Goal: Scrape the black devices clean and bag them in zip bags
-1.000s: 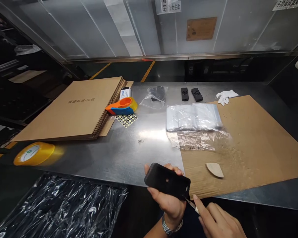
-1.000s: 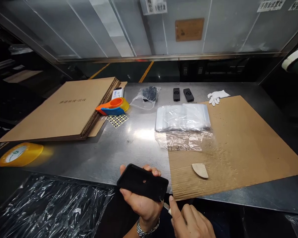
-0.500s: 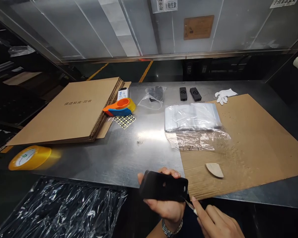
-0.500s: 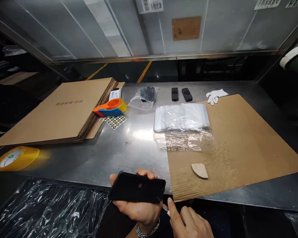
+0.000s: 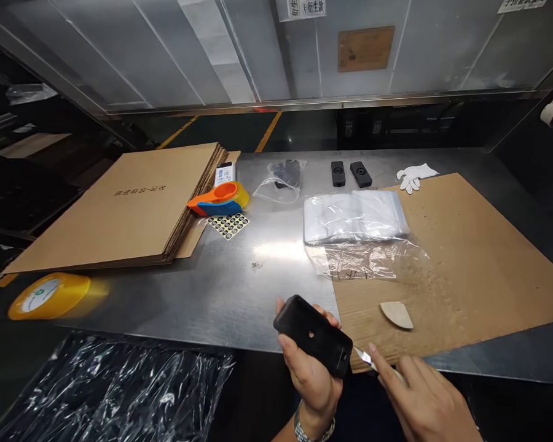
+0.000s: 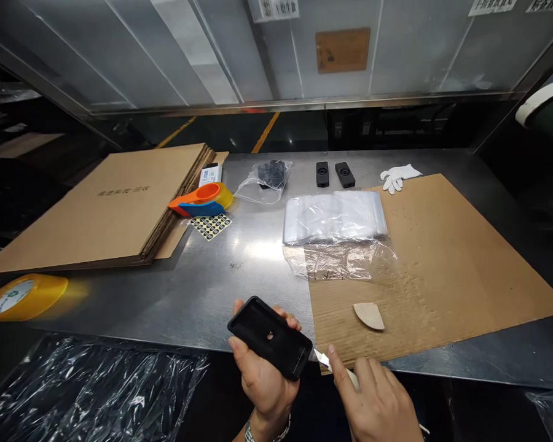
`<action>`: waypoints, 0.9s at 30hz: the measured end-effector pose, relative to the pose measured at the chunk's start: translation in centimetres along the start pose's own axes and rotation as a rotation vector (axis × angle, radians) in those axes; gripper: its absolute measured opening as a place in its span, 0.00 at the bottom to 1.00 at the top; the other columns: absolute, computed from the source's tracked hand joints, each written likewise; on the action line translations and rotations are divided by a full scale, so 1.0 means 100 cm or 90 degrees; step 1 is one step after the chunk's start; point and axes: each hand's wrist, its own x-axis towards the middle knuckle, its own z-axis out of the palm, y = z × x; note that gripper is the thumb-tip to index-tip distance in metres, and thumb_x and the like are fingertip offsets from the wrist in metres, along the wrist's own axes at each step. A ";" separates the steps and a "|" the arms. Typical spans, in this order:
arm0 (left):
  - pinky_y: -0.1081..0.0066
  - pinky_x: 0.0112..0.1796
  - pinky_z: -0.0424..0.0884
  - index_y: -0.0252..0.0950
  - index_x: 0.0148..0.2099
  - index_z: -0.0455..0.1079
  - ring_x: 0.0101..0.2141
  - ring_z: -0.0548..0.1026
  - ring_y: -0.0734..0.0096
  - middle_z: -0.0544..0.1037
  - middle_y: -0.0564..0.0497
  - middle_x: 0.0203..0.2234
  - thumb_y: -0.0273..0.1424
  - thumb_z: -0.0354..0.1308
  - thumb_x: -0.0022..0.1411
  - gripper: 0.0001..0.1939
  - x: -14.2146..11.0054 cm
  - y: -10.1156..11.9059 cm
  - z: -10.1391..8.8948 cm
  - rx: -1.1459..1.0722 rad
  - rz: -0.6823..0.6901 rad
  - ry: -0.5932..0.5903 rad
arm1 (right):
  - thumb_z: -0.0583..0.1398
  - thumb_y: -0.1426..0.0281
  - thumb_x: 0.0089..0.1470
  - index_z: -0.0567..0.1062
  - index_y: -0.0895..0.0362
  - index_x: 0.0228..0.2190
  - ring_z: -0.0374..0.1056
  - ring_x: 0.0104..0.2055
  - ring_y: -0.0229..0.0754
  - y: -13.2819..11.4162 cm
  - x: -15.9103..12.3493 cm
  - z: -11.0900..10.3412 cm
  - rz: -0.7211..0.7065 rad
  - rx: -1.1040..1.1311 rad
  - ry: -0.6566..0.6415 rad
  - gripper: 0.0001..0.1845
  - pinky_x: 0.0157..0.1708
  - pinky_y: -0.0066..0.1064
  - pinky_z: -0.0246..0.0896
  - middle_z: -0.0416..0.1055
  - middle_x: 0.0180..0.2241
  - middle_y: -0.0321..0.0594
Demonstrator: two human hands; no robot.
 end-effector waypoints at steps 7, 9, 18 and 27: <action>0.73 0.27 0.69 0.51 0.60 0.52 0.25 0.70 0.72 0.70 0.51 0.27 0.47 0.42 0.61 0.26 0.005 0.005 0.000 -0.019 -0.106 -0.011 | 0.47 0.72 0.61 0.62 0.60 0.55 0.61 0.22 0.32 0.011 0.007 -0.009 0.022 0.128 0.025 0.22 0.20 0.21 0.58 0.60 0.22 0.35; 0.73 0.27 0.69 0.52 0.60 0.51 0.24 0.70 0.72 0.70 0.51 0.27 0.47 0.42 0.61 0.26 0.006 0.004 -0.001 -0.020 -0.116 -0.018 | 0.48 0.72 0.61 0.61 0.59 0.56 0.62 0.23 0.32 0.011 0.005 -0.011 0.005 0.129 -0.009 0.22 0.21 0.20 0.59 0.61 0.23 0.36; 0.73 0.25 0.69 0.54 0.60 0.51 0.24 0.70 0.72 0.71 0.51 0.27 0.47 0.42 0.61 0.26 0.001 0.006 -0.002 -0.011 -0.106 -0.038 | 0.48 0.72 0.60 0.61 0.59 0.56 0.63 0.24 0.34 0.010 0.002 -0.013 -0.043 0.100 -0.057 0.22 0.21 0.22 0.61 0.63 0.24 0.38; 0.73 0.24 0.68 0.57 0.60 0.50 0.25 0.70 0.71 0.71 0.51 0.28 0.48 0.41 0.61 0.25 -0.001 0.004 -0.005 -0.007 -0.105 -0.078 | 0.47 0.73 0.59 0.61 0.58 0.56 0.63 0.24 0.34 0.011 -0.002 -0.008 -0.039 0.098 -0.074 0.23 0.21 0.23 0.61 0.63 0.25 0.38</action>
